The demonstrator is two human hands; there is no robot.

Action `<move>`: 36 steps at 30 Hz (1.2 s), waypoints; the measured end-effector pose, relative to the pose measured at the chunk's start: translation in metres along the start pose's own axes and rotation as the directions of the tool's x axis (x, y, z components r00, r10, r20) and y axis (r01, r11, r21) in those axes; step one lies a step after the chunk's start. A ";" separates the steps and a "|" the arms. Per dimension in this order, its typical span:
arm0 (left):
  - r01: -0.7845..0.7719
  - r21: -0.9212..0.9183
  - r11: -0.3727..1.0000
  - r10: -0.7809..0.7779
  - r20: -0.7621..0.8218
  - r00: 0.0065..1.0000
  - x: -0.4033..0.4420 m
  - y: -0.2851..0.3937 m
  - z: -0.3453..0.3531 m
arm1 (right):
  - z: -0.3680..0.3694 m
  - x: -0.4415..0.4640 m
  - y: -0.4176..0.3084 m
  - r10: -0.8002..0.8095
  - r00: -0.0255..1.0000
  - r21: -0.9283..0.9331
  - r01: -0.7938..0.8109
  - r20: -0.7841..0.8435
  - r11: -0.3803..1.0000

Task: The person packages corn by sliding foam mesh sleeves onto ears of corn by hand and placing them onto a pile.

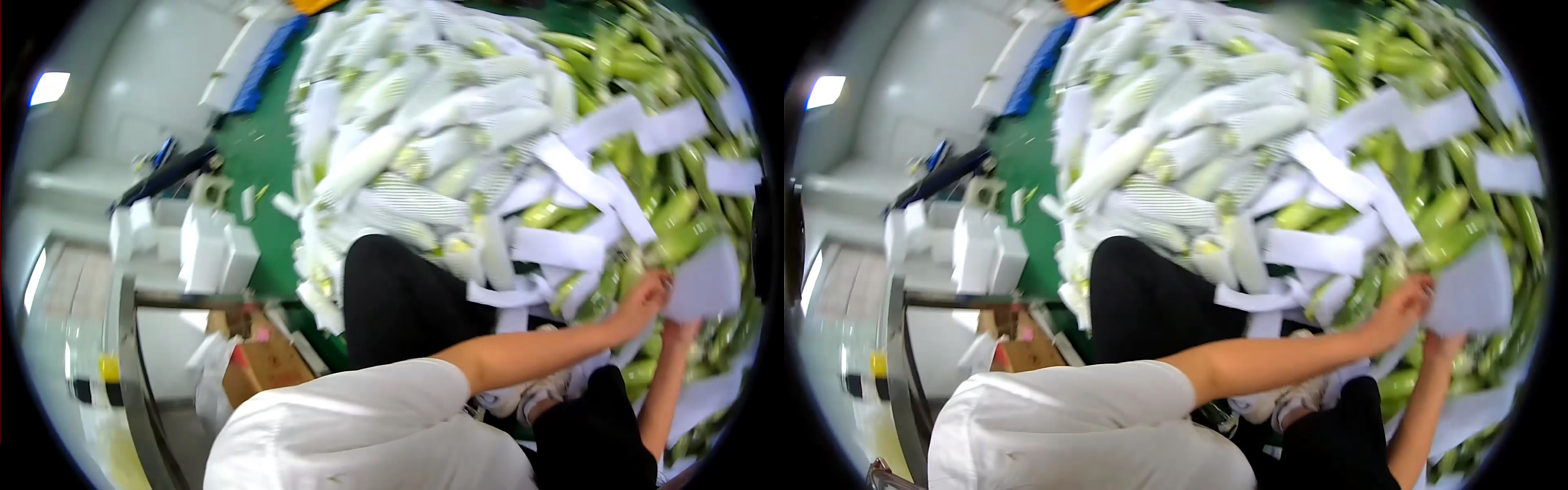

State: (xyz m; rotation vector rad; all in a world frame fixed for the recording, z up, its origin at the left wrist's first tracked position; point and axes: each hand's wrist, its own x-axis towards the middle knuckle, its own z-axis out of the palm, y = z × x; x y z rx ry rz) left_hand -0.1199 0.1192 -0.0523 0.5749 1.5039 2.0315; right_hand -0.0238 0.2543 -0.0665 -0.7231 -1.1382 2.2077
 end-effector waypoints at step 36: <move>0.709 -0.347 0.614 -0.526 0.490 0.695 -0.006 0.250 -0.159 | 0.317 -0.107 -0.201 0.304 0.887 -0.834 0.145 0.349 0.532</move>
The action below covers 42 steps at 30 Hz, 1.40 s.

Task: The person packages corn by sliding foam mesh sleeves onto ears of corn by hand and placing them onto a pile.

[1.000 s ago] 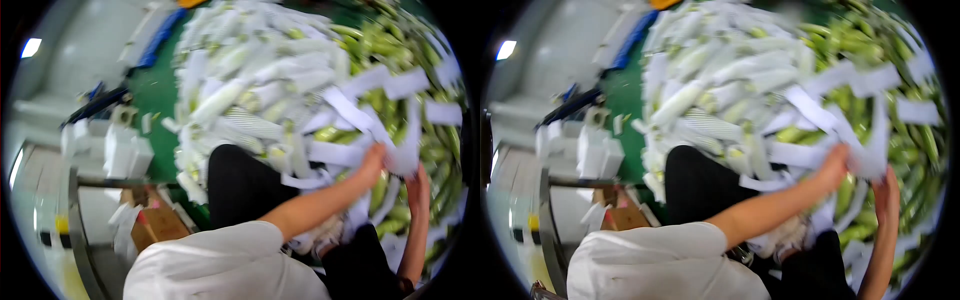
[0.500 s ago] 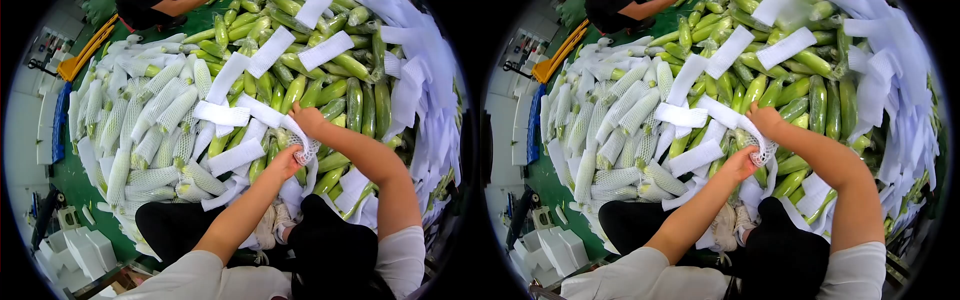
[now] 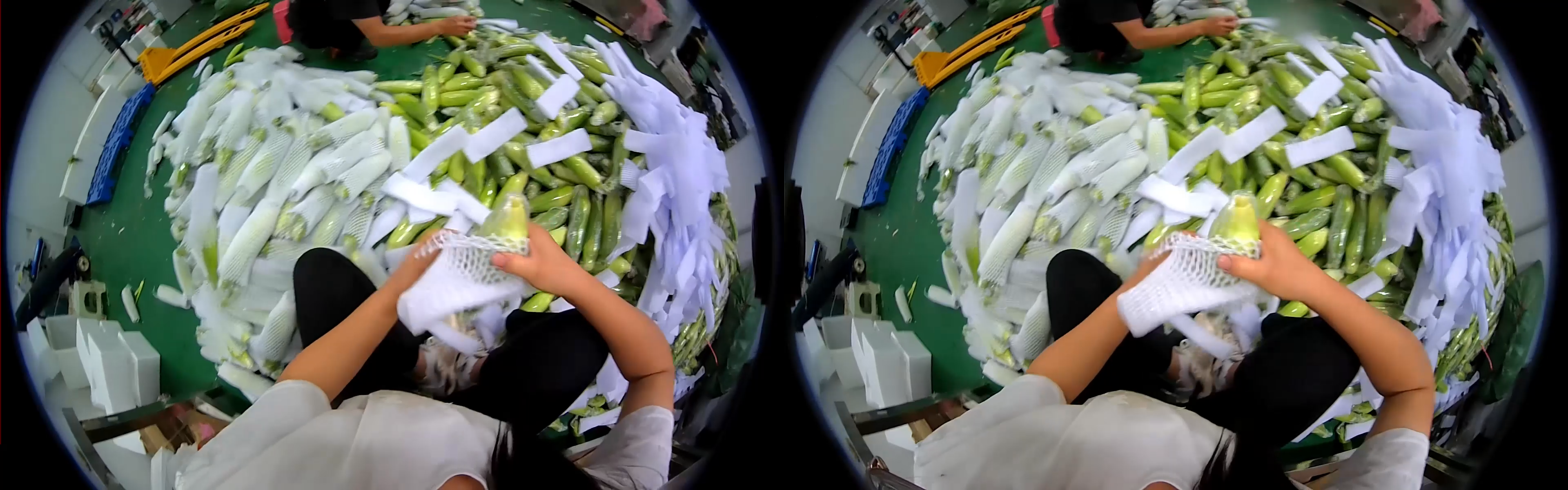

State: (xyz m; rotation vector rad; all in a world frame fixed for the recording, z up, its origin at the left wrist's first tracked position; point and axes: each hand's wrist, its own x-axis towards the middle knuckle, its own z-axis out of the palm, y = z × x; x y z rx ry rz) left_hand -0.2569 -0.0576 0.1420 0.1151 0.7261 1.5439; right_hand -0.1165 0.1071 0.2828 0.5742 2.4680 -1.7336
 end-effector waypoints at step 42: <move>0.535 0.770 0.347 0.840 -0.509 0.187 -0.269 0.233 -0.341 | 0.137 -0.062 -0.031 -0.146 0.838 -0.161 0.071 -0.525 0.984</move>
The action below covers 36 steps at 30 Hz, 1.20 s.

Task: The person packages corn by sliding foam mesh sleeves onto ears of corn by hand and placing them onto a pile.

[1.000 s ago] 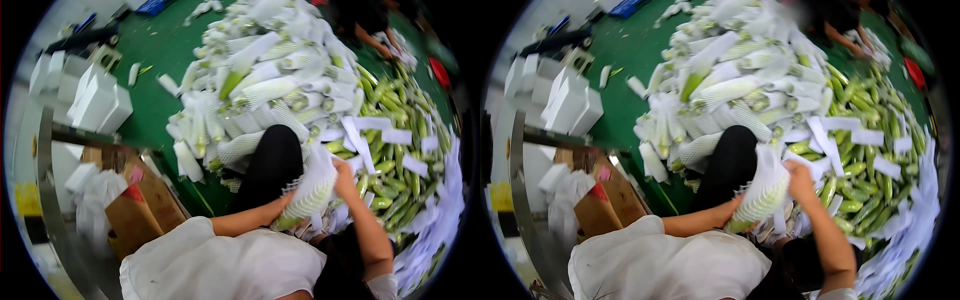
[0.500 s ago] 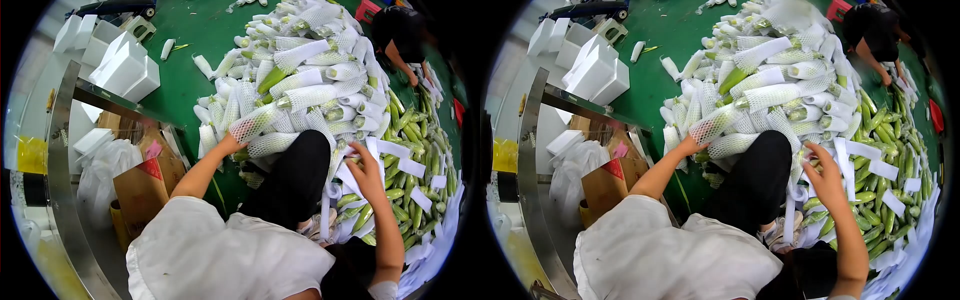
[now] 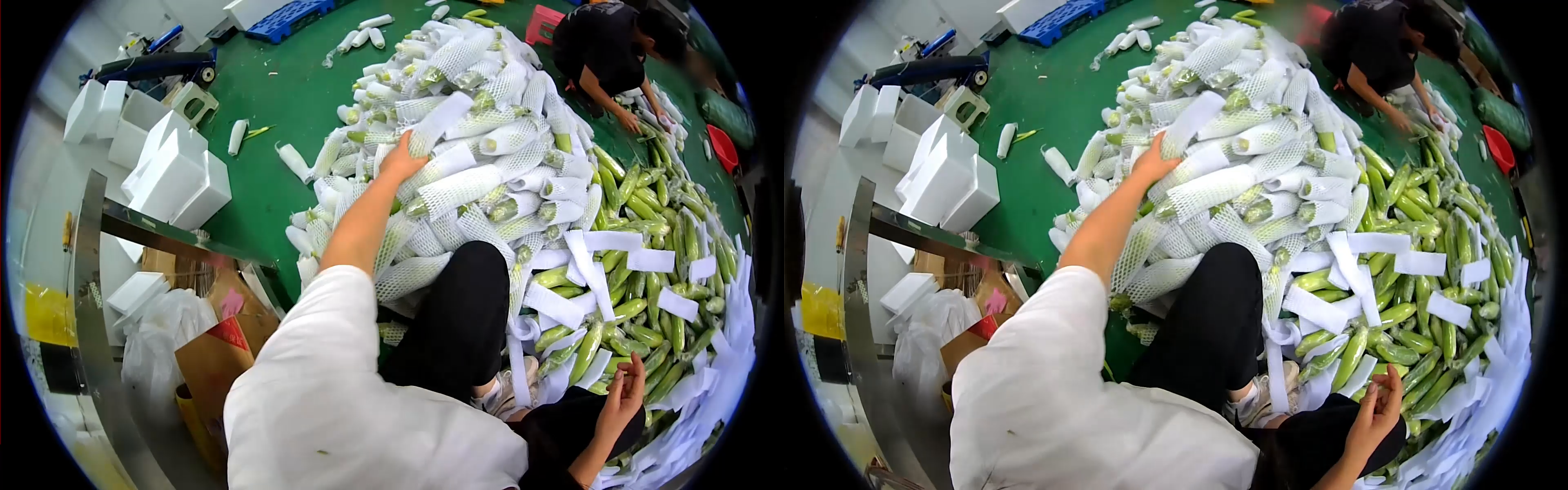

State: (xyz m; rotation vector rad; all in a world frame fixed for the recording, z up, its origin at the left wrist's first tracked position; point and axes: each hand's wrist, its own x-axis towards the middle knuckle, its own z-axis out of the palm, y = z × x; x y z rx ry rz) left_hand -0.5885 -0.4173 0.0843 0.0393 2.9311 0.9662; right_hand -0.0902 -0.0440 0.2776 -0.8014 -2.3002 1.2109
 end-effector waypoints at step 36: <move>-0.205 0.318 0.926 0.331 -0.419 0.845 -0.149 0.039 -0.081 | -0.098 -0.025 0.033 -0.067 0.773 0.061 0.136 -0.630 0.989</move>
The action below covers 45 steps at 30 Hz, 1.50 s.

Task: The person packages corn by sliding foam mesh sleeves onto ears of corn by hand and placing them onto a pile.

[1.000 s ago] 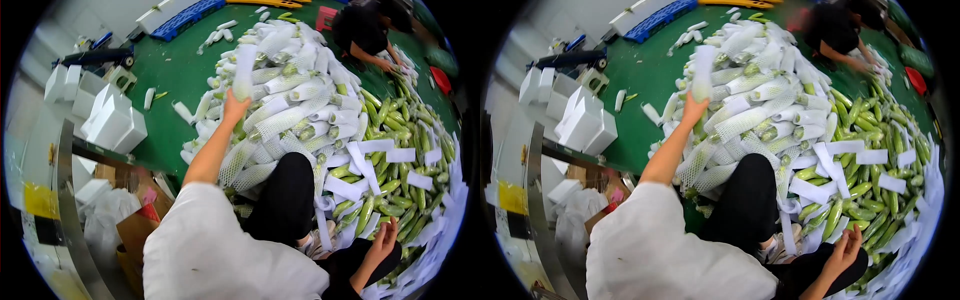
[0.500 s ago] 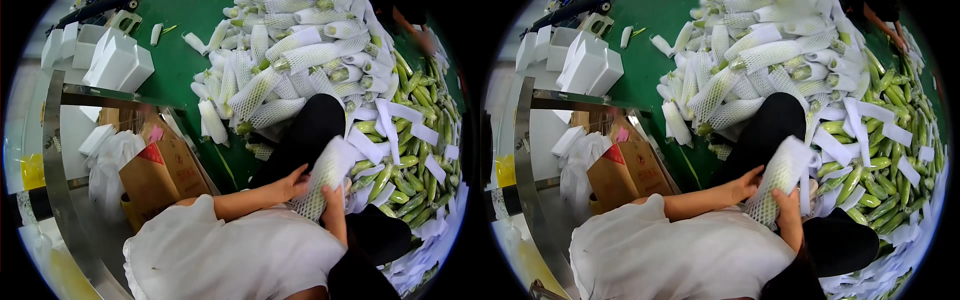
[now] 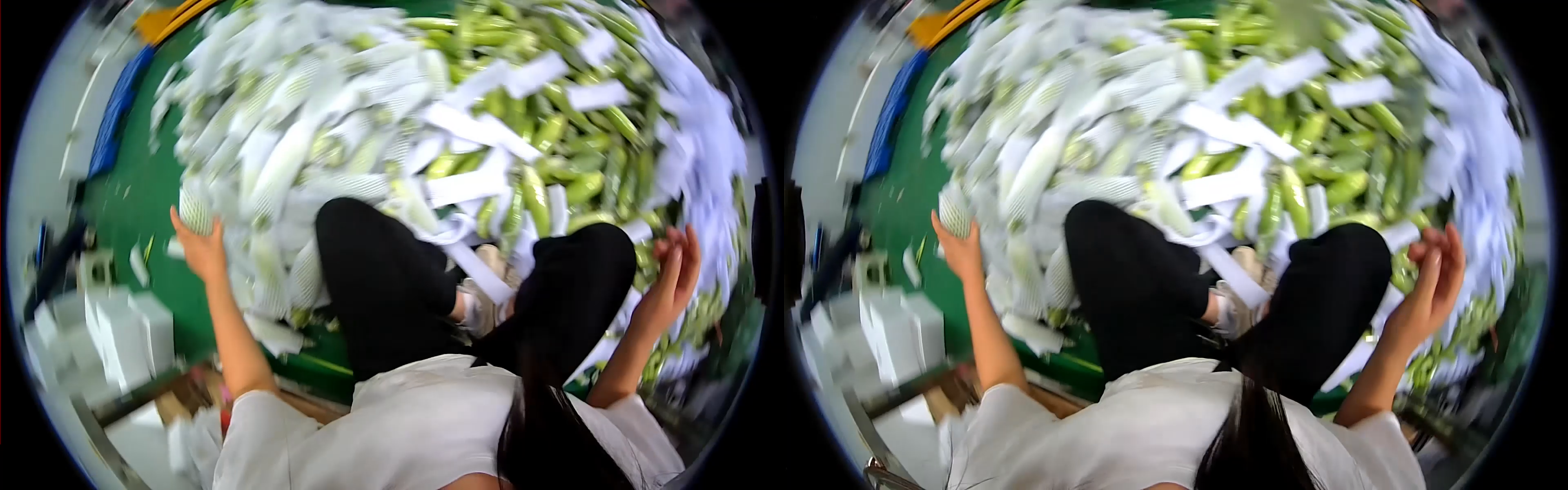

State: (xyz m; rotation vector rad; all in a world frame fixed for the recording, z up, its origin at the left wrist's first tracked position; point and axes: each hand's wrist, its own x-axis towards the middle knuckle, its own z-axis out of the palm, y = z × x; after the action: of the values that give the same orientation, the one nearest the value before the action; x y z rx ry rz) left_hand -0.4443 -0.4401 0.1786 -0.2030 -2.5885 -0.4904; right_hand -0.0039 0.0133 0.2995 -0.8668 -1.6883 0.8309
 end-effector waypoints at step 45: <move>0.978 0.023 0.207 0.337 0.937 -0.093 -0.291 0.445 0.227 | 0.114 -0.008 0.358 0.366 0.758 -0.589 0.029 0.539 0.807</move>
State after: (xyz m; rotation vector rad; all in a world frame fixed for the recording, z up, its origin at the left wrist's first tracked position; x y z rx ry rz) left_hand -0.1898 0.0423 -0.0150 0.4094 -2.8396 -3.3914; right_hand -0.0567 0.1732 -0.0361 -1.2618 -2.5791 0.8031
